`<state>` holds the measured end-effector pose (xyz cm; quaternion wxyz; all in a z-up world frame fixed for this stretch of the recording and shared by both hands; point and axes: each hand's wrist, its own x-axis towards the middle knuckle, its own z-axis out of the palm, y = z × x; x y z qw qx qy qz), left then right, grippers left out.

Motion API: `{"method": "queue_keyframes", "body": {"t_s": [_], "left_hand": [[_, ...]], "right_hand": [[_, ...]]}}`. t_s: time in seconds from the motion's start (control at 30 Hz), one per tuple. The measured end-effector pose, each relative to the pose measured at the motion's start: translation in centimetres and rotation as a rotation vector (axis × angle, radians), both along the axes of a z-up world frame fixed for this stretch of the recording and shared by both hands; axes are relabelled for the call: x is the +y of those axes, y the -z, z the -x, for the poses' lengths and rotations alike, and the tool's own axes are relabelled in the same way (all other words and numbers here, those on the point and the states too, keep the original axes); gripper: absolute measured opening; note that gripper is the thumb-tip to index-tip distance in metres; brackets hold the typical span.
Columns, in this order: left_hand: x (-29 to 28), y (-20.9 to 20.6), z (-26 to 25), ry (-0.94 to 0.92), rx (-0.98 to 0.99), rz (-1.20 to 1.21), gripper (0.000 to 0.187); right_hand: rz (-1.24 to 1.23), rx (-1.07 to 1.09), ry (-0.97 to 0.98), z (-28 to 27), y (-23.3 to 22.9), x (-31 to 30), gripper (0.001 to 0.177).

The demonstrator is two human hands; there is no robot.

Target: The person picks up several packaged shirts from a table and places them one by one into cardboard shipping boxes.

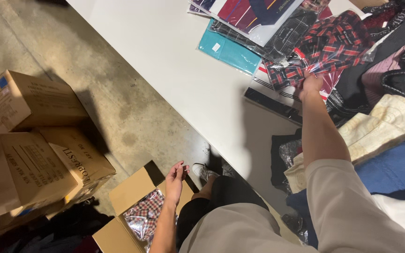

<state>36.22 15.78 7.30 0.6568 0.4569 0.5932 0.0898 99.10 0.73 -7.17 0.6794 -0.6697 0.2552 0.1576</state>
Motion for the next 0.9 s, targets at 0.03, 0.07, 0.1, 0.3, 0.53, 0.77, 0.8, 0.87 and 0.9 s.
{"method": "queue_keyframes", "body": {"t_s": [0.03,0.07,0.1,0.3,0.53,0.77,0.8,0.87,0.9], "left_hand": [[0.1,-0.1,-0.3,0.006,0.006,-0.001,0.034],[0.1,-0.3,-0.5,0.012,0.011,-0.002,0.034],[0.2,-0.3,-0.9,0.012,0.002,-0.002,0.034],[1.0,0.5,-2.6,0.037,-0.03,-0.028,0.033],[1.1,0.9,-6.1,0.101,-0.088,-0.091,0.031],[0.6,-9.3,-10.7,0.078,-0.341,-0.007,0.051],[0.0,-11.1,-11.1,0.038,-0.336,-0.018,0.051],[-0.6,-14.8,-10.8,-0.23,-0.578,0.182,0.06],[-0.1,-13.5,-9.1,-0.279,-0.576,0.162,0.06]], "right_hand": [[0.027,-0.092,0.007,-0.2,0.5,-0.3,0.033],[0.053,-0.184,0.013,-0.3,0.9,-0.7,0.038],[0.053,-0.193,0.014,-0.9,2.3,-2.0,0.038],[0.094,-0.468,-0.05,5.3,-12.7,-3.6,0.026],[0.196,-0.529,-0.445,12.0,-23.7,-8.7,0.015],[-0.148,-0.382,-0.973,26.0,-41.1,-2.2,0.017],[-0.162,-0.378,-1.012,25.6,-38.1,-2.6,0.017],[-0.126,-0.283,-1.252,25.6,-31.9,-2.7,0.012],[-0.142,-0.277,-1.302,27.2,-31.5,-1.9,0.012]]}}
